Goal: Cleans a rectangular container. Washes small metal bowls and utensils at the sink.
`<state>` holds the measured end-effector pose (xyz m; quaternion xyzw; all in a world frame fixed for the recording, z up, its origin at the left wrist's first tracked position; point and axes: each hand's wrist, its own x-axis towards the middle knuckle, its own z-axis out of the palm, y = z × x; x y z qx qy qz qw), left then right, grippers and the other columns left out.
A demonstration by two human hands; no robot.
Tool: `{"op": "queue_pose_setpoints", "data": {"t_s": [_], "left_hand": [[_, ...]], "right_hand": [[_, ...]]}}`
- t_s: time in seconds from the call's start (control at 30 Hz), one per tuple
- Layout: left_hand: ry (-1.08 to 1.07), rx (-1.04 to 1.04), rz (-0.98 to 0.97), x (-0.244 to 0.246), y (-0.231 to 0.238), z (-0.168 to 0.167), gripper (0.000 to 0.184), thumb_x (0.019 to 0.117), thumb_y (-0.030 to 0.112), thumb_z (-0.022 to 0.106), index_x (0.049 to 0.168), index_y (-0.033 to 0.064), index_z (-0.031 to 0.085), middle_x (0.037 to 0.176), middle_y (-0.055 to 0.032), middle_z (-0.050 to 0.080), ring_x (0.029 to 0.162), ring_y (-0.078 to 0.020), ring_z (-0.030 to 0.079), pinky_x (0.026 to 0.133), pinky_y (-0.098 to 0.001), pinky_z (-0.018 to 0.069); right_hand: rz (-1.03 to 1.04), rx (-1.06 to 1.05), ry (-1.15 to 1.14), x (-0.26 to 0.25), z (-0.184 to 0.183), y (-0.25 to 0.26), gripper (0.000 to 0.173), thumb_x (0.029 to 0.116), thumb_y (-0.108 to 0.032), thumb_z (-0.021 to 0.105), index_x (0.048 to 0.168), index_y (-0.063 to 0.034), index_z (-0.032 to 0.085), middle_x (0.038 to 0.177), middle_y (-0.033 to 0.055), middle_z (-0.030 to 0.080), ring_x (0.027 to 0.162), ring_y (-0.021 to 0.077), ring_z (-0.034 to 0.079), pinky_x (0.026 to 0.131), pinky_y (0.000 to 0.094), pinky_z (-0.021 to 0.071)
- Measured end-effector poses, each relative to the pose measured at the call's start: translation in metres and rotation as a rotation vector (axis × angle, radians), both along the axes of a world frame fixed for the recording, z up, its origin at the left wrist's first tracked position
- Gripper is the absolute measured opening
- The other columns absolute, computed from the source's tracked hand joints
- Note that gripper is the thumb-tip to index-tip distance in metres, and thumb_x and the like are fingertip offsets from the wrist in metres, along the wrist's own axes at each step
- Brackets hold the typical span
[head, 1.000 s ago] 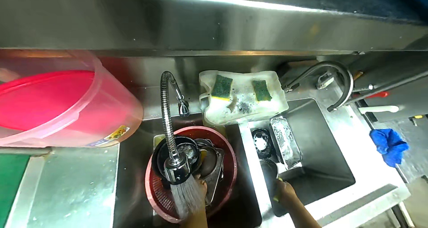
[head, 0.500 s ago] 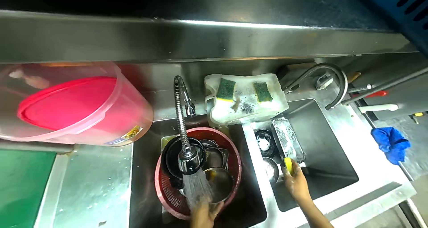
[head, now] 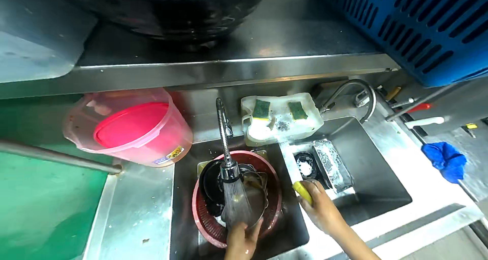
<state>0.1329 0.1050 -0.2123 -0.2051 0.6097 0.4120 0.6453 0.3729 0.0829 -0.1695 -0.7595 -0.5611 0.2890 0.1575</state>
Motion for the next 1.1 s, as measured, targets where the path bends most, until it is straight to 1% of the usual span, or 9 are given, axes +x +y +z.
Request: {"op": "queue_pose_setpoints", "data": {"t_s": [0.27,0.37,0.5,0.63,0.8,0.9,0.97,1.03,1.1], "left_hand": [[-0.090,-0.078,-0.207,0.025,-0.036,0.014,0.047,0.0933,-0.009,0.043,0.140,-0.0026,0.039,0.123,-0.0327,0.056,0.090,-0.0432,0.069,0.067,-0.0514,0.0628],[0.001,0.024,-0.249,0.031,-0.031,0.023,0.074,0.0920,-0.011,0.041,0.158,0.0121,0.020,0.133,-0.0318,0.051,0.093,-0.0458,0.068,0.066,-0.0544,0.0614],[0.156,0.085,-0.082,0.015,-0.031,0.011,0.088,0.0913,-0.016,0.040,0.162,0.0242,0.006,0.150,-0.0303,0.035,0.111,-0.0536,0.060,0.071,-0.0638,0.0595],[0.040,0.024,-0.212,0.011,-0.048,0.015,0.055,0.0923,-0.011,0.042,0.146,0.0006,0.035,0.126,-0.0313,0.055,0.093,-0.0431,0.067,0.066,-0.0534,0.0606],[-0.145,0.330,-0.559,0.030,-0.054,0.028,0.050,0.1134,0.036,0.030,0.160,0.0204,0.023,0.129,-0.0274,0.063,0.093,-0.0480,0.071,0.063,-0.0614,0.0599],[-0.072,0.449,-0.654,0.029,-0.034,0.033,0.067,0.1082,0.059,0.018,0.152,0.0135,0.041,0.128,-0.0212,0.066,0.103,-0.0403,0.071,0.073,-0.0618,0.0611],[-0.036,0.484,-0.663,0.020,-0.021,0.033,0.077,0.1060,0.064,0.013,0.145,0.0085,0.049,0.123,-0.0175,0.067,0.108,-0.0318,0.068,0.086,-0.0567,0.0585],[0.006,0.500,-0.673,0.015,-0.012,0.040,0.079,0.1063,0.063,0.011,0.132,0.0037,0.057,0.105,-0.0168,0.071,0.092,-0.0290,0.071,0.073,-0.0503,0.0610],[-0.005,0.542,-0.701,0.016,-0.014,0.047,0.065,0.1103,0.053,0.018,0.141,0.0066,0.051,0.111,-0.0187,0.070,0.093,-0.0322,0.072,0.066,-0.0514,0.0619]], "right_hand": [[0.014,-0.070,-0.051,-0.021,-0.001,-0.020,0.051,0.0963,-0.035,0.067,0.139,-0.0083,0.057,0.141,0.0199,0.055,0.124,0.0299,0.061,0.104,0.0423,0.0528],[0.041,-0.045,-0.070,-0.029,0.008,-0.011,0.050,0.0939,-0.037,0.070,0.133,-0.0072,0.060,0.137,0.0190,0.056,0.124,0.0293,0.060,0.104,0.0406,0.0522],[0.059,-0.078,-0.056,-0.029,0.007,-0.008,0.049,0.0952,-0.041,0.068,0.131,-0.0084,0.062,0.135,0.0182,0.057,0.122,0.0288,0.060,0.104,0.0415,0.0520],[0.160,-0.127,-0.086,-0.037,-0.002,-0.009,0.046,0.0965,-0.038,0.066,0.133,-0.0097,0.063,0.138,0.0184,0.057,0.129,0.0333,0.055,0.109,0.0454,0.0481],[0.287,-0.066,-0.019,-0.062,-0.006,0.004,0.038,0.0951,-0.028,0.066,0.130,-0.0124,0.066,0.139,0.0190,0.055,0.135,0.0366,0.049,0.113,0.0483,0.0426],[0.497,-0.003,0.156,-0.075,0.003,0.005,0.029,0.0985,-0.018,0.062,0.123,-0.0057,0.069,0.137,0.0175,0.061,0.136,0.0332,0.051,0.118,0.0472,0.0393],[0.685,-0.023,0.304,-0.074,0.019,0.003,0.026,0.1013,-0.013,0.059,0.122,-0.0013,0.070,0.137,0.0177,0.063,0.136,0.0310,0.053,0.118,0.0452,0.0393],[0.816,0.014,0.383,-0.066,0.027,0.006,0.021,0.1014,-0.009,0.059,0.116,0.0004,0.071,0.132,0.0179,0.065,0.131,0.0305,0.058,0.115,0.0452,0.0438],[0.854,0.179,0.290,-0.059,0.021,0.014,0.017,0.0997,-0.007,0.060,0.109,-0.0014,0.073,0.126,0.0156,0.068,0.125,0.0292,0.062,0.111,0.0448,0.0483]]}}
